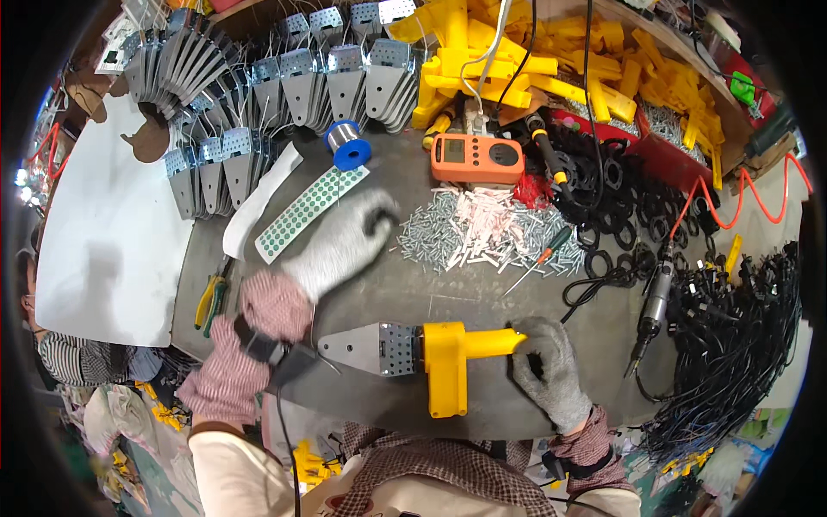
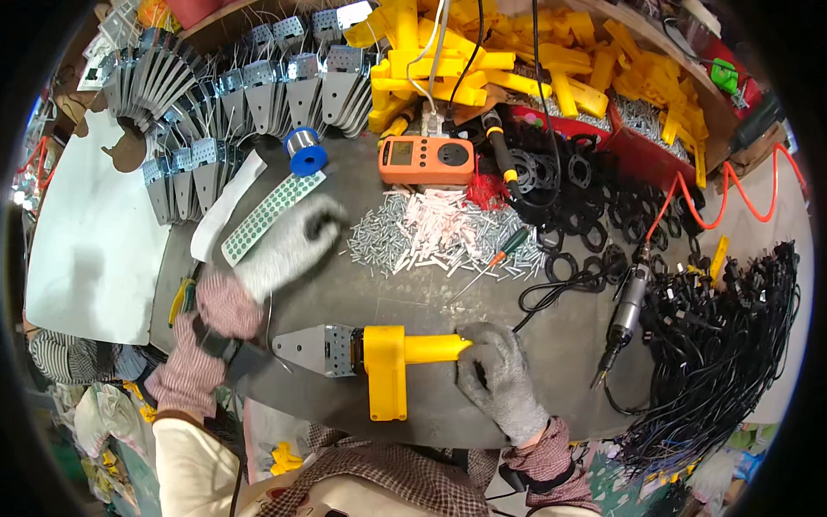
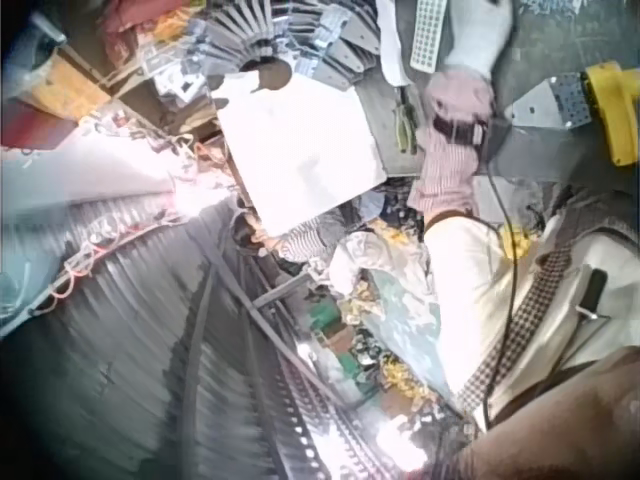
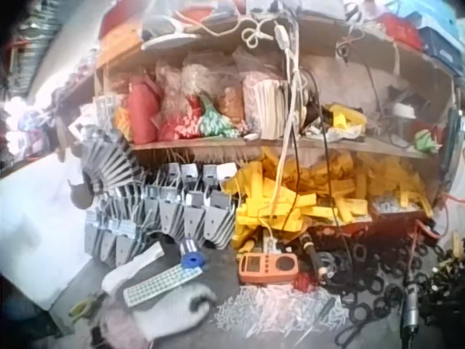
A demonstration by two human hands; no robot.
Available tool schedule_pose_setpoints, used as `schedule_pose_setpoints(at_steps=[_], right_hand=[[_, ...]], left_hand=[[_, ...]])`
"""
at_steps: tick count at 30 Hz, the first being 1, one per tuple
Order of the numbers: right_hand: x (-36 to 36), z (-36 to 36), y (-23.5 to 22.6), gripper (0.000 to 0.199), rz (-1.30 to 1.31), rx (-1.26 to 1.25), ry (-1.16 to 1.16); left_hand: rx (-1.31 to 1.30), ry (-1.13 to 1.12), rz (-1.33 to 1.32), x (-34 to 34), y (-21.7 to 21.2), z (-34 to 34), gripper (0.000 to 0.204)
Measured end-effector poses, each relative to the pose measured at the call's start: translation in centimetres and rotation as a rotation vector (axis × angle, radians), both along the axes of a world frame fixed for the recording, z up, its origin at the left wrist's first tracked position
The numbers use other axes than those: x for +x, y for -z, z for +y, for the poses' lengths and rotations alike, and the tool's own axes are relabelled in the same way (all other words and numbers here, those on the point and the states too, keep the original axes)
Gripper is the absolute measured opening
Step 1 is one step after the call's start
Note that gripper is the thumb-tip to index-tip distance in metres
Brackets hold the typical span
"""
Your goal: Assembling the internal wiring and casing of a handheld electronic device using soldering and a pneumatic screwdriver.
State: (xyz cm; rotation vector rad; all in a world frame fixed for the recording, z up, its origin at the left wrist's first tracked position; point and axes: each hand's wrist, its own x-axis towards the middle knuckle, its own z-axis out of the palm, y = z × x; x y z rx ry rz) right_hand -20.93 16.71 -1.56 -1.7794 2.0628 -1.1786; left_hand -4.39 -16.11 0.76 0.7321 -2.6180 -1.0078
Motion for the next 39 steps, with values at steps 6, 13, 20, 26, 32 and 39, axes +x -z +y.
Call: schedule_pose_setpoints(at_steps=[6, 13, 20, 26, 32, 39], right_hand=[[0.6, -0.8, -1.1, 0.046, 0.110, 0.067, 0.005], [0.5, -0.6, -0.8, 0.043, 0.138, 0.070, 0.013], [0.8, -0.7, -0.8, 0.043, 0.129, 0.035, 0.015], [0.8, -0.6, -0.7, 0.041, 0.135, 0.048, 0.021], [0.6, -0.5, -1.0, 0.042, 0.184, 0.031, 0.035], [0.4, 0.8, -1.2, 0.042, 0.255, 0.076, 0.018]], left_hand=[[-0.315, -0.070, -0.258, 1.7, 0.4, 2.7, 0.017], [-0.055, 0.125, -0.157, 2.1, -1.8, 4.8, 0.015], [0.012, 0.543, -0.014, 2.6, -1.5, 8.1, 0.024], [-0.251, 0.642, -0.085, 2.4, -2.6, 7.6, 0.042], [-0.325, 0.699, -0.052, 2.8, -2.3, 8.1, 0.057], [-0.128, 0.527, -0.195, 4.0, -3.6, 10.0, 0.065]])
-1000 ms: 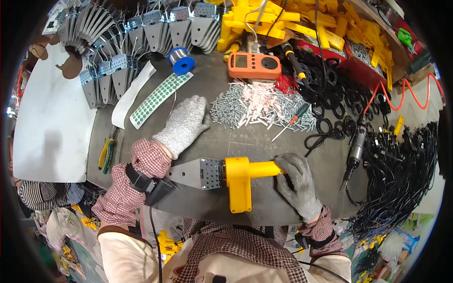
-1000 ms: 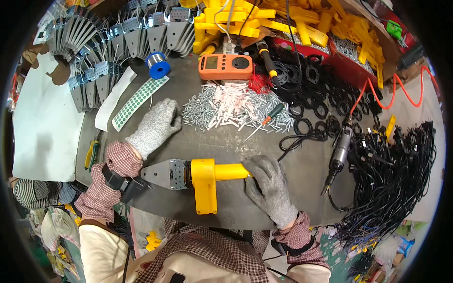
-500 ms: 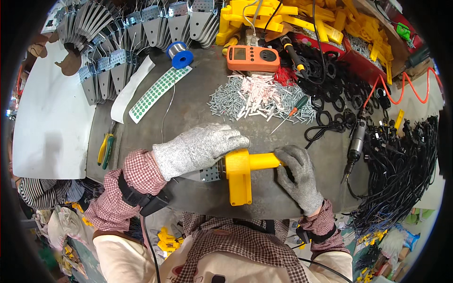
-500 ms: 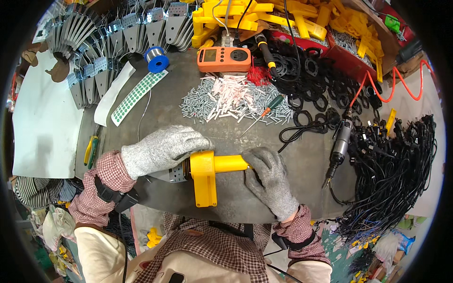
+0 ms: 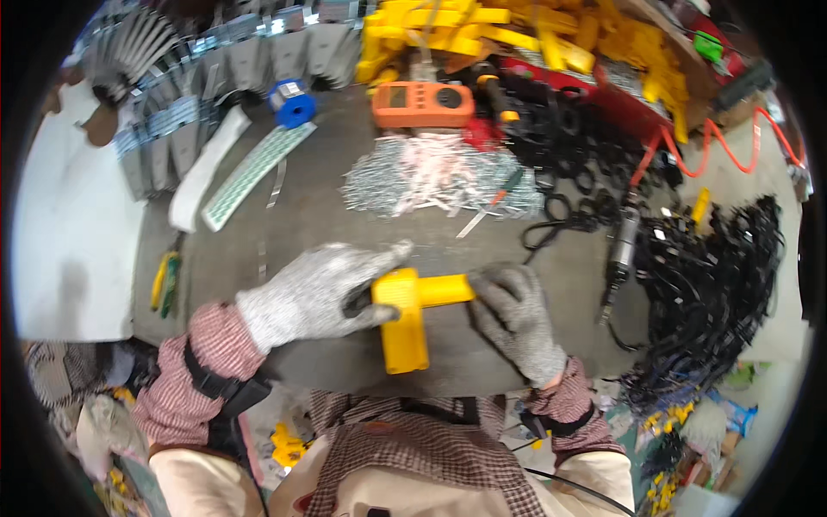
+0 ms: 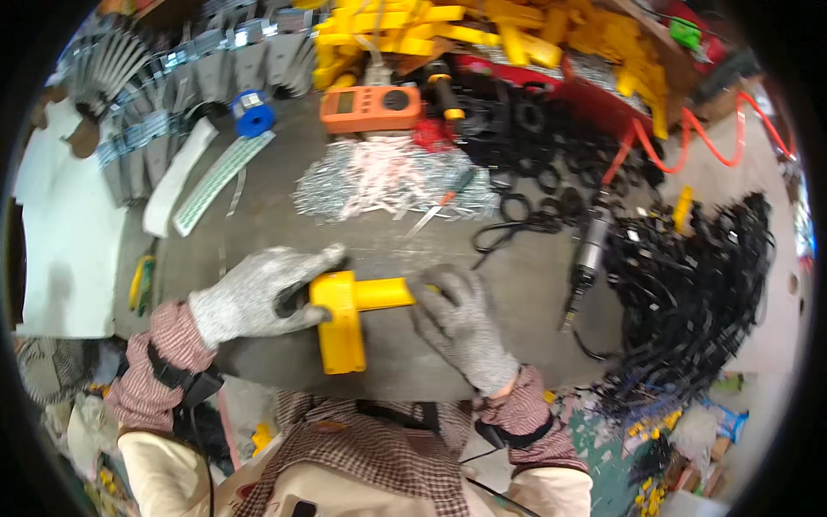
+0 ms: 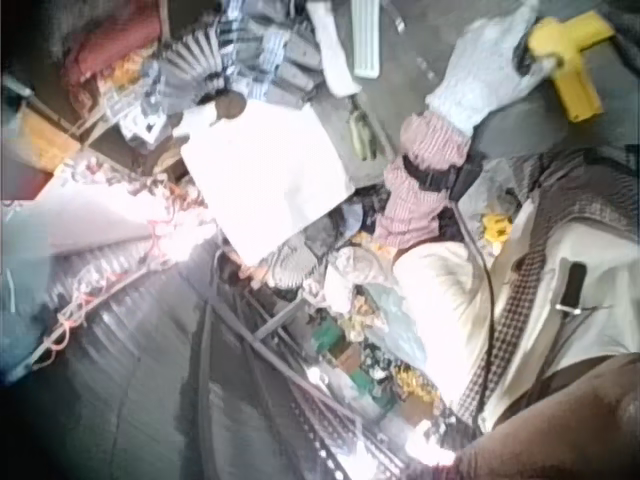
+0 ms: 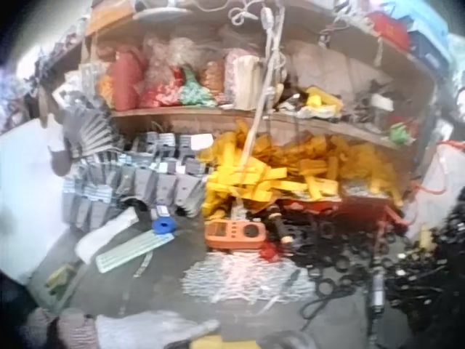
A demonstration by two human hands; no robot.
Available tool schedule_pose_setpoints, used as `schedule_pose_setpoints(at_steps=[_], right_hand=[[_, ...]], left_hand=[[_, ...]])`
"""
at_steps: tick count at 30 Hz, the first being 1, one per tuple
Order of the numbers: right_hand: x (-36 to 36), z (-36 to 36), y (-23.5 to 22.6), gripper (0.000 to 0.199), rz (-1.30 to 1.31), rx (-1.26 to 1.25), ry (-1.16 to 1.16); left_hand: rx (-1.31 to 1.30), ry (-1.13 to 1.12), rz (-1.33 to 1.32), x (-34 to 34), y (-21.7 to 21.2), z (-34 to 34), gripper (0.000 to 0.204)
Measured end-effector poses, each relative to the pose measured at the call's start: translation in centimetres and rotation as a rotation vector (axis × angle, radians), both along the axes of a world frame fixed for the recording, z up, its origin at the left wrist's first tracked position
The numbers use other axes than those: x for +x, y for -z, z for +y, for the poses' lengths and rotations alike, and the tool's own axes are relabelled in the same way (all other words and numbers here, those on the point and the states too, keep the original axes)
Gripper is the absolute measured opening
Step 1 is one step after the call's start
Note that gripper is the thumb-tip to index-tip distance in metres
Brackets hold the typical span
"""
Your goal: Assembling the internal wiring and casing of a handheld electronic device using soldering and a pneumatic screwdriver.
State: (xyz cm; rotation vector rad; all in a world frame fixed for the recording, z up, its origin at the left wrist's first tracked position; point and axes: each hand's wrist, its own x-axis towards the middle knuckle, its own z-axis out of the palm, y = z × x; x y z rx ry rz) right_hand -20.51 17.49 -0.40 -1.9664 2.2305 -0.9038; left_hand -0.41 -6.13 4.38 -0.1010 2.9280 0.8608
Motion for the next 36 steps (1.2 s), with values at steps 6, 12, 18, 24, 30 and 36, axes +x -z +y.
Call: schedule_pose_setpoints(at_steps=[6, 12, 18, 24, 30, 36], right_hand=[[-8.6, 5.1, -1.5, 0.056, 0.155, 0.040, 0.831], [-15.9, 6.9, -0.1, 0.073, -0.205, 0.083, 0.906], [-8.5, 3.1, -5.0, 0.063, -1.615, -0.901, 0.056], [-6.4, -3.5, -7.1, 0.047, -1.344, -0.777, -0.549], [-3.0, -3.7, -4.4, 0.048, -1.323, -0.733, -0.485], [-2.5, -3.4, -5.8, 0.044, -1.099, -0.535, -0.391]], left_hand=[[-0.078, 0.016, 0.265, -4.3, 1.2, 4.8, 0.069], [-0.031, -0.025, 0.122, -5.6, 3.7, 5.7, 0.056], [-0.053, -0.047, 0.156, -6.0, 4.6, 6.0, 0.052], [-0.042, -0.098, 0.129, -6.1, 3.8, 6.7, 0.048], [0.001, -0.147, 0.109, -6.2, 4.4, 7.1, 0.047], [0.005, -0.171, 0.142, -6.2, 4.3, 7.4, 0.049]])
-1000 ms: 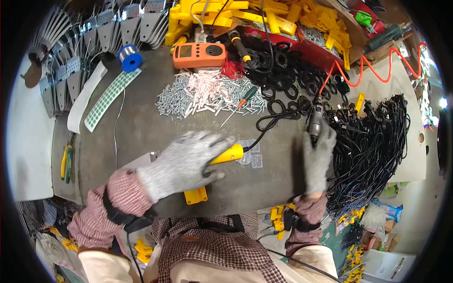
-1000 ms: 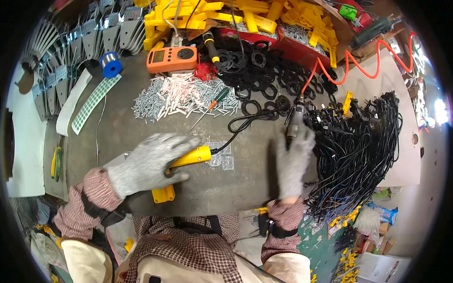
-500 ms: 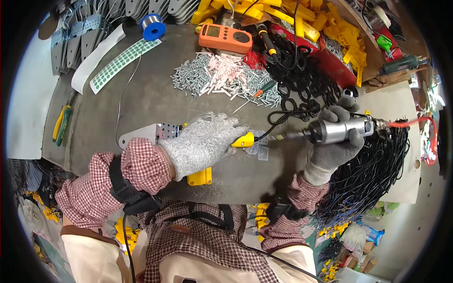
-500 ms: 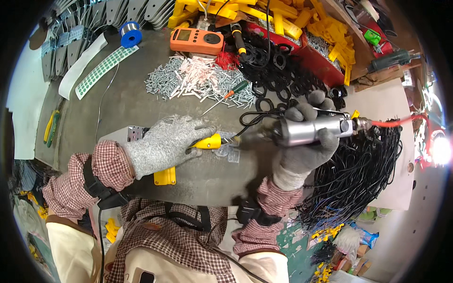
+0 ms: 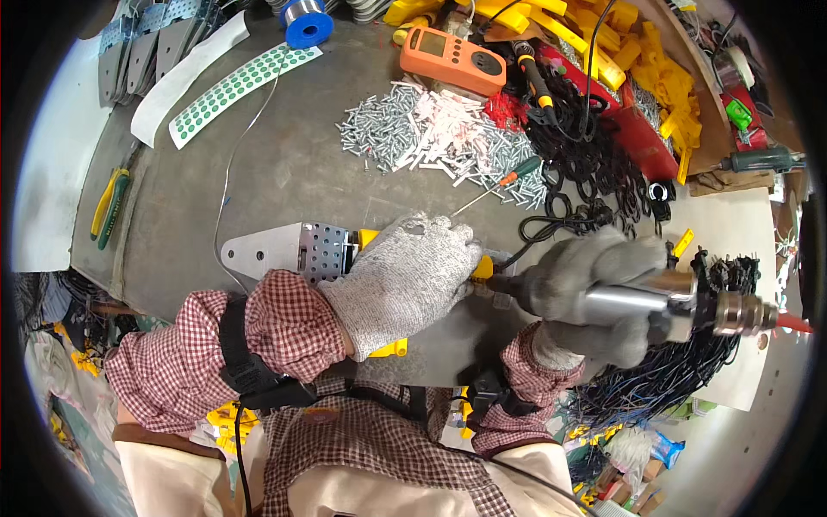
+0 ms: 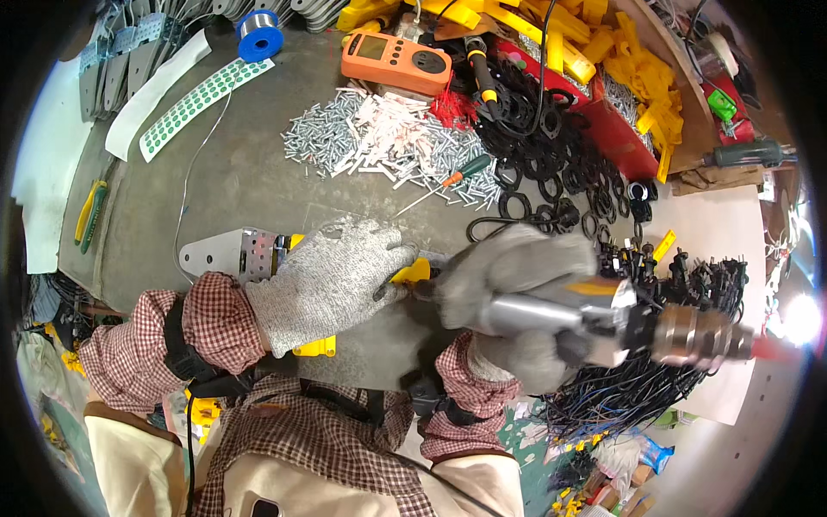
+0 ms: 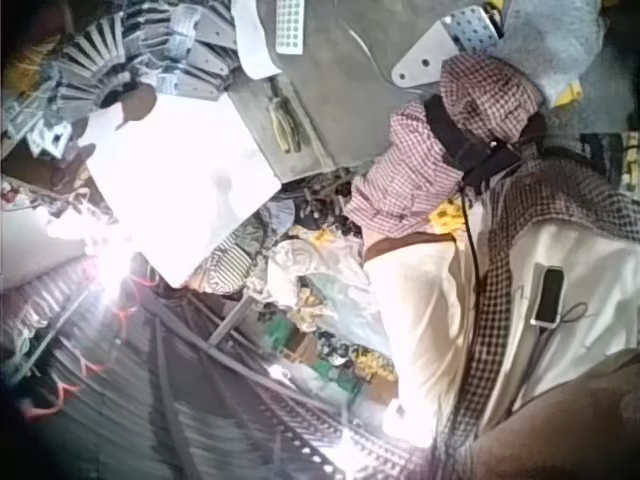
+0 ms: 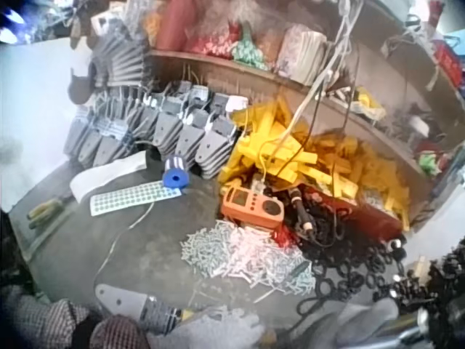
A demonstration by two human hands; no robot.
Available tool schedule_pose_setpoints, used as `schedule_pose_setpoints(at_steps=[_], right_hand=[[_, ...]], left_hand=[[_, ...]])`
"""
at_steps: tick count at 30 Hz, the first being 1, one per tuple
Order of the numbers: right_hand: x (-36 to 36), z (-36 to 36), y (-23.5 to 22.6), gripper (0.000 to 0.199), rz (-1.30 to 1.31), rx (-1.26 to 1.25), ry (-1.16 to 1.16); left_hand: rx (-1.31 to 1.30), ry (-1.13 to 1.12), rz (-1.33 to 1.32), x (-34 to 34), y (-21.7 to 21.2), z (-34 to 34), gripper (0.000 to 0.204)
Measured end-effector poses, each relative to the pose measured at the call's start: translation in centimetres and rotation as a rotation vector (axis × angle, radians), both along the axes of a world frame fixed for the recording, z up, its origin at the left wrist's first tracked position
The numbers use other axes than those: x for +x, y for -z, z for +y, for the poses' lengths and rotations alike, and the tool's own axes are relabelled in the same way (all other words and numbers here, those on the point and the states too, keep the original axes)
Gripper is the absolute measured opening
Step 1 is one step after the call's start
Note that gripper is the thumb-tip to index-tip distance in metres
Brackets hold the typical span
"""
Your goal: Assembling the internal wiring and casing of a handheld electronic device using soldering and a pneumatic screwdriver.
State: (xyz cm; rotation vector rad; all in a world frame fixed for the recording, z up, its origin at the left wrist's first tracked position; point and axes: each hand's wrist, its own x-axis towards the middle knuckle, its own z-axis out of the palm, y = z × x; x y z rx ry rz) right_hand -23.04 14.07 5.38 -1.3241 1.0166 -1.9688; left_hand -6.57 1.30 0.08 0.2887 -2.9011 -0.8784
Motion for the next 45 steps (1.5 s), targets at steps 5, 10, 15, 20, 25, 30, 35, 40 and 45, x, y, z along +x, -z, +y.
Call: schedule_pose_setpoints(at_steps=[5, 10, 15, 20, 25, 30, 35, 40, 45], right_hand=[[-1.2, -0.9, -0.9, 0.048, 0.222, 0.083, -0.109], [0.3, -1.9, 0.0, 0.041, 0.033, -0.143, 0.256], [-0.1, -1.3, -0.4, 0.046, -0.064, -0.046, -0.071], [3.4, -2.1, -1.9, 0.047, 0.037, -0.050, -0.344], [8.5, -4.6, -4.0, 0.049, 0.177, -0.079, -0.614], [13.2, -5.1, -3.1, 0.052, 0.254, -0.126, -0.611], [12.9, -4.8, -2.0, 0.049, 0.259, -0.081, -0.481], [11.3, -3.4, -4.1, 0.053, 0.291, -0.287, -0.549], [8.4, -3.3, -2.5, 0.052, 0.241, -0.030, -0.904]], left_hand=[[-0.010, -0.033, 0.011, 0.0, -0.5, -0.3, 0.048], [-0.017, -0.041, 0.094, -0.1, 0.2, 0.2, 0.035], [0.018, -0.052, 0.069, 0.5, 0.1, 0.4, 0.043], [-0.015, -0.133, 0.077, 0.6, -0.1, -0.1, 0.049], [0.045, -0.055, 0.051, 0.8, -0.5, -0.6, 0.034], [0.042, -0.045, 0.043, 0.7, 0.3, -0.7, 0.025], [-0.004, 0.012, 0.068, 0.1, 1.1, -0.8, 0.027], [0.005, -0.078, 0.090, 0.7, 0.5, -0.5, 0.027], [0.005, -0.058, 0.082, 0.8, 0.0, -0.5, 0.027]])
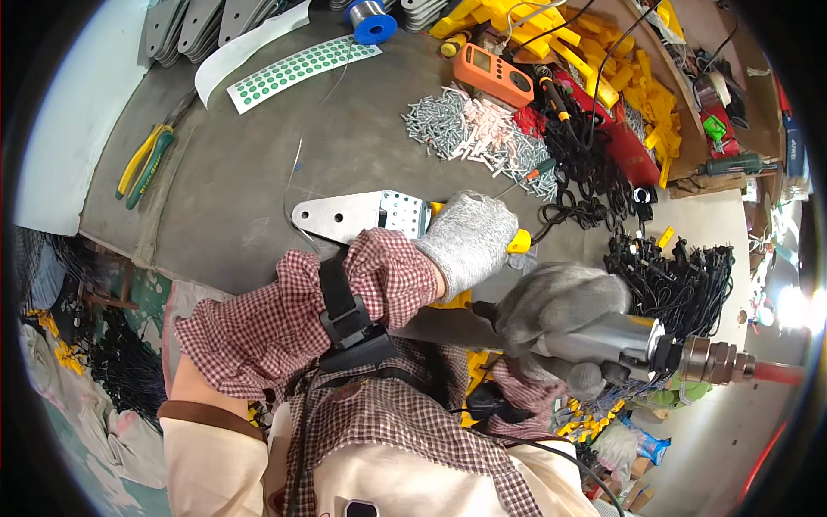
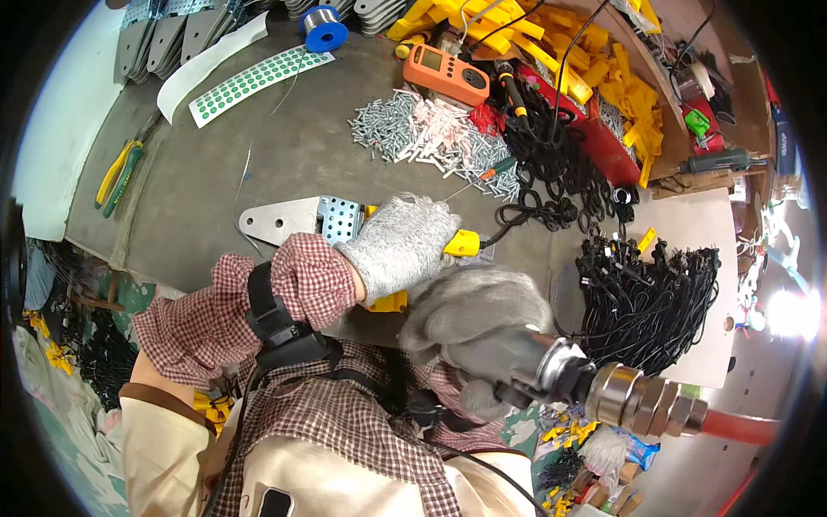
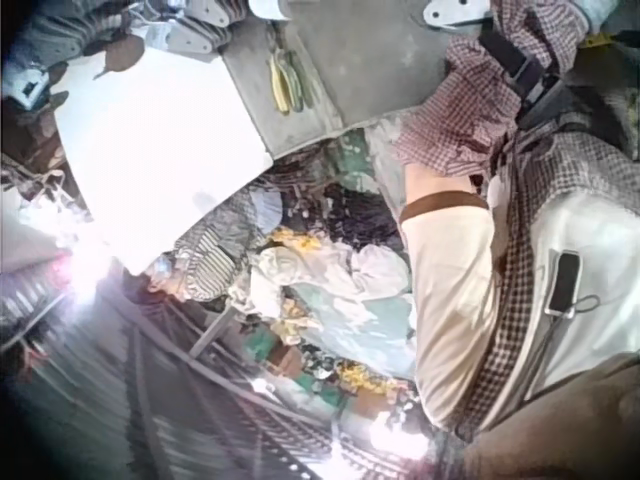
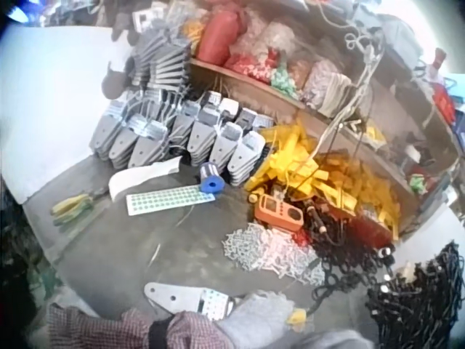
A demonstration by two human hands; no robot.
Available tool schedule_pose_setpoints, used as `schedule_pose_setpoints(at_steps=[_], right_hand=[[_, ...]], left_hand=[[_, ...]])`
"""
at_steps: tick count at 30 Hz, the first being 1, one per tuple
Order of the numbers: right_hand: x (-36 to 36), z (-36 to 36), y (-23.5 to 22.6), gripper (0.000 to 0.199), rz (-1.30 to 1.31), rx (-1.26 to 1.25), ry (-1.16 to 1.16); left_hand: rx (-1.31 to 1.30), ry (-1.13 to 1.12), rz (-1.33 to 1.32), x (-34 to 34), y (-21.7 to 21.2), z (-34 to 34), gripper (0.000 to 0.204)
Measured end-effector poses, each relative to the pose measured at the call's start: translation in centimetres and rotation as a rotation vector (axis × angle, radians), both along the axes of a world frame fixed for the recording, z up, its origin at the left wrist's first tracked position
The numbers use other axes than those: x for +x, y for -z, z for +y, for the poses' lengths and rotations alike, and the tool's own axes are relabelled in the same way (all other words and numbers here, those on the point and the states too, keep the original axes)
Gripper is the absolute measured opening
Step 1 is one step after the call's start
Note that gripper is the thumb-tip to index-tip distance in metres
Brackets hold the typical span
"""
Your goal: Assembling the internal wiring and casing of a handheld electronic device using soldering and a pneumatic screwdriver.
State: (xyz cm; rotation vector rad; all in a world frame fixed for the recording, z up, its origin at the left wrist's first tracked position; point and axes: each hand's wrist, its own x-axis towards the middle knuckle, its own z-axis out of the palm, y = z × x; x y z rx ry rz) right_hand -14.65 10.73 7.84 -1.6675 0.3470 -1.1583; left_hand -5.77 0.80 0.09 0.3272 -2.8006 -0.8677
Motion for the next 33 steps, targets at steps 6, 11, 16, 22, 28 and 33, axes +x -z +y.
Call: schedule_pose_setpoints(at_steps=[6, 11, 16, 22, 28, 33], right_hand=[[0.7, -1.6, -1.4, 0.042, -0.017, -0.263, 0.293], [1.1, -3.9, -5.4, 0.029, 0.182, 0.032, 0.948], [0.6, -7.3, 0.1, 0.049, -0.188, 0.244, 0.785], [-1.2, -6.5, -0.2, 0.043, 0.091, 0.196, 0.615], [-0.9, -3.2, -1.8, 0.052, -0.389, 0.198, 1.184], [-16.3, 10.8, 7.4, 0.037, 0.148, 0.545, 1.813]], left_hand=[[0.079, -0.014, 0.059, 0.1, -0.4, 0.0, 0.037], [0.080, -0.015, 0.140, 6.3, 0.6, -5.1, 0.057], [0.342, -0.001, -0.002, 7.6, 1.1, -6.1, 0.049], [0.430, -0.022, -0.035, 7.4, -0.4, -6.1, 0.046], [0.512, -0.096, 0.181, 7.9, 0.7, -5.9, 0.045], [0.421, -0.061, 0.111, 7.9, -0.8, -2.5, 0.047]])
